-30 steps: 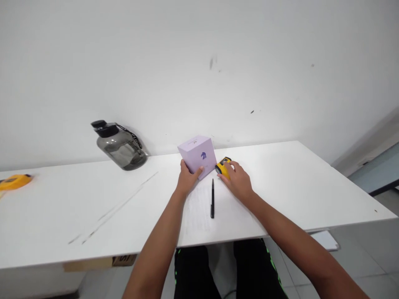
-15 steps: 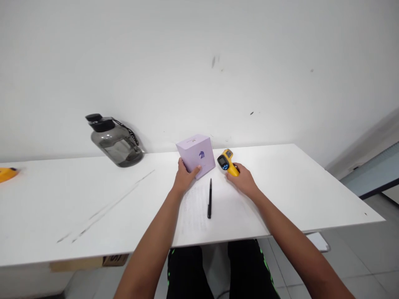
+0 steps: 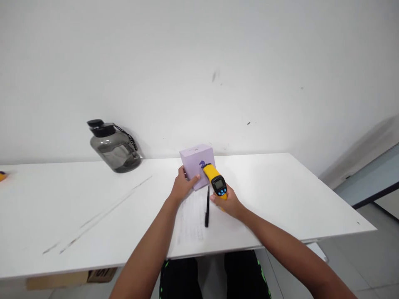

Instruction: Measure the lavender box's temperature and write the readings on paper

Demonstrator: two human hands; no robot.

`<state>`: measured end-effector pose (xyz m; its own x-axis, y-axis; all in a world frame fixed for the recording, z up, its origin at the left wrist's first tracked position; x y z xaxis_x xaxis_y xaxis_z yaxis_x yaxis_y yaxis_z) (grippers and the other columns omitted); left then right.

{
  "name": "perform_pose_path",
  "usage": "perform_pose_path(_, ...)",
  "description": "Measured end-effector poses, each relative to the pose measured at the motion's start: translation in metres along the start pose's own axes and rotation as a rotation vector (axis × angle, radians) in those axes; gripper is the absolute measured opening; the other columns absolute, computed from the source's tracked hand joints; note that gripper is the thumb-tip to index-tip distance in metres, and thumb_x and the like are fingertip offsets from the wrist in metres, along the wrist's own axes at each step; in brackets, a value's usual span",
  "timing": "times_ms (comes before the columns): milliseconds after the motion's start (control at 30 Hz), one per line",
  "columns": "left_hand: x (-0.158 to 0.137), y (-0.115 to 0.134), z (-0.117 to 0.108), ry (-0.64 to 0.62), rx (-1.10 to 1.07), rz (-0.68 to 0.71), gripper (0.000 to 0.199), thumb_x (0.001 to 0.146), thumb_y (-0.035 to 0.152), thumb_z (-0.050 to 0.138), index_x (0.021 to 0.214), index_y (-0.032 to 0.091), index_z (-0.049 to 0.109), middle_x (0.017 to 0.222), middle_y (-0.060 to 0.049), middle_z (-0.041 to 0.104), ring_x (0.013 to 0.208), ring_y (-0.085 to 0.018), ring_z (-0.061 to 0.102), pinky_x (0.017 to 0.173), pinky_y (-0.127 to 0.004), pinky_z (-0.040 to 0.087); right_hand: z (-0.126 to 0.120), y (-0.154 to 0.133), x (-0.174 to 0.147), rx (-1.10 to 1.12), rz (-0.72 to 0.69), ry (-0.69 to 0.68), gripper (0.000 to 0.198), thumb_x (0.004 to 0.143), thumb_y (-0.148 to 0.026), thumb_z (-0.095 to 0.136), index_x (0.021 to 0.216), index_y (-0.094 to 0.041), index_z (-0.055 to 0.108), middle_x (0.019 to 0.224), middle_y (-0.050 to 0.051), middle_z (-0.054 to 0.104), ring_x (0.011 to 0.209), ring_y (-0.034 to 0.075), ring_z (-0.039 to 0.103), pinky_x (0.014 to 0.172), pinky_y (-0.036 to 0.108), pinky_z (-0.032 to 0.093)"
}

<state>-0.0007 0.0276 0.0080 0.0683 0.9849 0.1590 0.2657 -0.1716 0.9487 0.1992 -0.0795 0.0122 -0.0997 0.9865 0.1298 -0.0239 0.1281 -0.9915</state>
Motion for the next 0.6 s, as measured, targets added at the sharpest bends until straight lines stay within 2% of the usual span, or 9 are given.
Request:
perform_pose_path(133, -0.005, 0.005, 0.002, -0.055, 0.033, 0.010, 0.083, 0.078, 0.057, 0.081, 0.142, 0.022, 0.041, 0.140, -0.017, 0.064, 0.122, -0.030, 0.067, 0.103, -0.048, 0.054, 0.001, 0.007, 0.005, 0.060, 0.051, 0.014, 0.042, 0.071, -0.043, 0.081, 0.097, -0.025, 0.052, 0.074, -0.005, 0.056, 0.062, 0.014, 0.052, 0.061, 0.032, 0.046)
perform_pose_path(300, -0.008, 0.007, 0.003, -0.083, 0.086, 0.052, 0.089, 0.078, 0.059, 0.080, 0.147, 0.022, 0.038, 0.146, -0.017, 0.062, 0.128, -0.032, 0.065, 0.104, -0.048, 0.053, 0.003, 0.002, 0.006, 0.061, 0.062, 0.008, 0.040, 0.070, -0.040, 0.080, 0.095, -0.025, 0.052, 0.073, -0.005, 0.058, 0.061, 0.014, 0.054, 0.061, 0.032, 0.046)
perform_pose_path(600, -0.011, 0.012, 0.002, -0.078, 0.132, 0.065, 0.084, 0.077, 0.061, 0.080, 0.144, 0.024, 0.043, 0.140, -0.014, 0.067, 0.124, -0.032, 0.067, 0.101, -0.048, 0.054, 0.005, 0.003, 0.008, 0.073, 0.093, 0.030, 0.043, 0.068, -0.044, 0.082, 0.093, -0.024, 0.053, 0.069, -0.007, 0.057, 0.056, 0.013, 0.053, 0.060, 0.032, 0.046)
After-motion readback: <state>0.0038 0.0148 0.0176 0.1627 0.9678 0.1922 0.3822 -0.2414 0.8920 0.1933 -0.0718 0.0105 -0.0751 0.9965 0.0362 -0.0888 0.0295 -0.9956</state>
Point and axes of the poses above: each hand's wrist, its own x-axis towards the middle knuckle, its own z-axis out of the palm, y = z × x, the point moved 3 cm from there along x, towards the middle knuckle
